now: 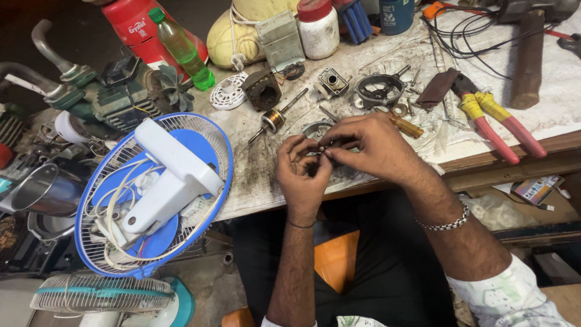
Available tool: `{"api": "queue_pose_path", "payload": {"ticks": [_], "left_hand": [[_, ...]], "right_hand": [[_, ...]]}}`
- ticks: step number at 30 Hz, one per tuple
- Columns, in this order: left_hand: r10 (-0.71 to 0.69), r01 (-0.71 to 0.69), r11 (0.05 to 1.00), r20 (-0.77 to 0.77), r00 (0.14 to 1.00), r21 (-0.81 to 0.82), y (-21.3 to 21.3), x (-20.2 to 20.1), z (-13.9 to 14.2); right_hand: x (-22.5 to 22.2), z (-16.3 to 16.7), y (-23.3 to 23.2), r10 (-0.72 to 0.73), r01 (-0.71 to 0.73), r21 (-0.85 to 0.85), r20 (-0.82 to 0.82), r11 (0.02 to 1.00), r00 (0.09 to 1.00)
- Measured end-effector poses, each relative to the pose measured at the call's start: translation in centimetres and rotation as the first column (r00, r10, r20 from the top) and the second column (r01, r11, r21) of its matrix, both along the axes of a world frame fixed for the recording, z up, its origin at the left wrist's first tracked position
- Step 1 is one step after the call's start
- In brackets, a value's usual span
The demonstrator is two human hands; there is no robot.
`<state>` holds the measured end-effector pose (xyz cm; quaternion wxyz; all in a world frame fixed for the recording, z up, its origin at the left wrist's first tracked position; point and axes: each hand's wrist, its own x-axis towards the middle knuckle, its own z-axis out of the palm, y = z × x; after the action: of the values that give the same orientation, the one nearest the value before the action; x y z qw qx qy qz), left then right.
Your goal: The person disassembles a small electrical component, removes a screw with a screwdriver, and uses sandpaper to clean a metal ring. The person then reassembles the component and secures it with the screw.
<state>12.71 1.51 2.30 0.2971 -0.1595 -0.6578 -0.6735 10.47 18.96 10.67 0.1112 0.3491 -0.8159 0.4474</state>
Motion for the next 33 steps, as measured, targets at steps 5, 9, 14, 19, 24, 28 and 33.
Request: {"api": "queue_pose_path", "payload": {"ticks": [5, 9, 14, 19, 24, 28, 33], "left_hand": [[0.014, -0.014, 1.0, 0.0, 1.0, 0.006, 0.05, 0.03, -0.02], [0.014, -0.014, 1.0, -0.014, 1.0, 0.011, 0.05, -0.04, -0.04], [0.009, -0.009, 1.0, -0.019, 1.0, -0.002, 0.03, -0.06, -0.05], [0.001, -0.002, 1.0, -0.019, 1.0, -0.024, -0.16, -0.16, 0.12], [0.012, -0.012, 0.999, -0.007, 1.0, -0.036, -0.19, -0.11, 0.19], [-0.022, 0.023, 1.0, -0.027, 0.999, 0.013, -0.02, 0.08, -0.15], [-0.01, 0.01, 1.0, -0.017, 1.0, 0.018, 0.0, 0.04, -0.07]], "right_hand": [[-0.04, 0.06, 0.09, -0.028, 0.027, 0.026, 0.034, 0.999, 0.999], [-0.16, 0.14, 0.21, -0.024, 0.024, 0.007, 0.055, 1.0, 0.998], [-0.21, 0.09, 0.27, -0.007, 0.008, -0.016, 0.072, 1.0, 0.997], [-0.24, 0.13, 0.41, -0.015, 0.016, -0.011, 0.048, 1.0, 0.999], [-0.32, 0.14, 0.49, -0.039, 0.039, 0.004, 0.041, 0.999, 0.998], [-0.39, -0.14, 0.61, -0.052, 0.052, 0.003, 0.029, 0.999, 0.998], [-0.27, 0.05, 0.65, -0.054, 0.054, 0.004, 0.028, 0.999, 0.998]]}}
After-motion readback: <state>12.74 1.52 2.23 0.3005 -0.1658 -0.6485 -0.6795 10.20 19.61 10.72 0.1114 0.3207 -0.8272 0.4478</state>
